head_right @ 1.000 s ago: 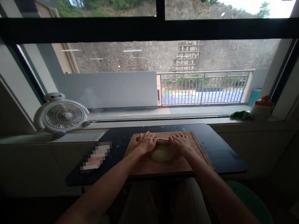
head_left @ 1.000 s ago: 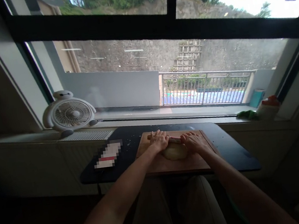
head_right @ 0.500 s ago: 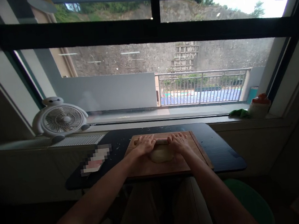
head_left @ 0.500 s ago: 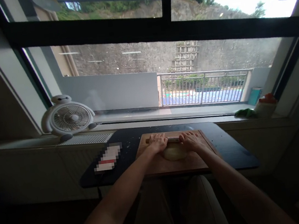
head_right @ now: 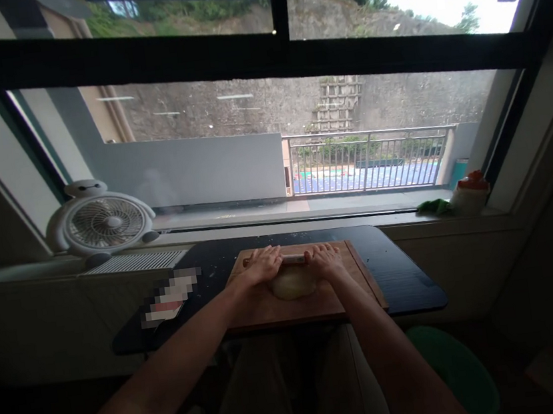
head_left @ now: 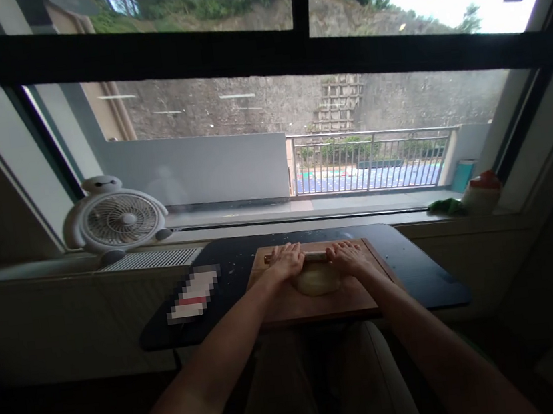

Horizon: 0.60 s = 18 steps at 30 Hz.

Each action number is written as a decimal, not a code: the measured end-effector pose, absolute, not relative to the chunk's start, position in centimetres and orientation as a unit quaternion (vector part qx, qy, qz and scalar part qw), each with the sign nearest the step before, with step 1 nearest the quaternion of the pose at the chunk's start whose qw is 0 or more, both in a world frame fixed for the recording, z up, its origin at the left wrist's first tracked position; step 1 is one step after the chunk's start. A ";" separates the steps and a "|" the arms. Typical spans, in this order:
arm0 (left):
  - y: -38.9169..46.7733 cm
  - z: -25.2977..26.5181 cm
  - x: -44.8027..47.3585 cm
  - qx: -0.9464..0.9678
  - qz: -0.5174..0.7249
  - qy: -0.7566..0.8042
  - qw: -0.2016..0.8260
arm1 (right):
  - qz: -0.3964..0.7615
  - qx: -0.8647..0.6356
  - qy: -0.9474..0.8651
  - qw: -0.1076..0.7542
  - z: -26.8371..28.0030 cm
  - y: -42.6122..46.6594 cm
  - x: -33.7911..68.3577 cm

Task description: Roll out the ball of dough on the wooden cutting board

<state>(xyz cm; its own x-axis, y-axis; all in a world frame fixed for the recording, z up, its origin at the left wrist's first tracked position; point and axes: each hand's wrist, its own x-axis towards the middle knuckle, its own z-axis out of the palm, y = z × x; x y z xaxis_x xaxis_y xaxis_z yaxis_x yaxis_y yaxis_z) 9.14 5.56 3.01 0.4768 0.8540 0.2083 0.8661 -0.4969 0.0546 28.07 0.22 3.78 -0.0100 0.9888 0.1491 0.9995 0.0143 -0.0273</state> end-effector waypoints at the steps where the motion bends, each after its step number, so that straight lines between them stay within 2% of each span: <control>1: 5.2 3.0 8.9 -0.863 -0.104 -0.494 0.028 | -0.046 -0.701 -0.708 0.070 3.5 -0.2 28.0; 8: 1.5 1.2 5.2 -0.912 -0.154 -0.376 0.055 | -0.107 -0.624 -0.761 0.141 -0.2 -4.9 29.6; 14: 6.4 2.2 8.8 -0.863 -0.093 -0.496 0.020 | -0.025 -0.710 -0.697 0.102 2.8 0.5 28.3; 18: 5.3 2.4 8.6 -0.863 -0.111 -0.491 0.035 | -0.031 -0.700 -0.706 0.104 3.2 -0.1 28.3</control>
<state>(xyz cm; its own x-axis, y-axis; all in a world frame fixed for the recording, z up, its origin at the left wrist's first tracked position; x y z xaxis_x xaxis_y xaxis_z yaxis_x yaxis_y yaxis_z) 8.55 5.30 2.40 0.4924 0.8408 0.2250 0.8561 -0.5144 0.0487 28.26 -0.11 3.20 0.0013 0.9818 0.1899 0.9946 0.0185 -0.1024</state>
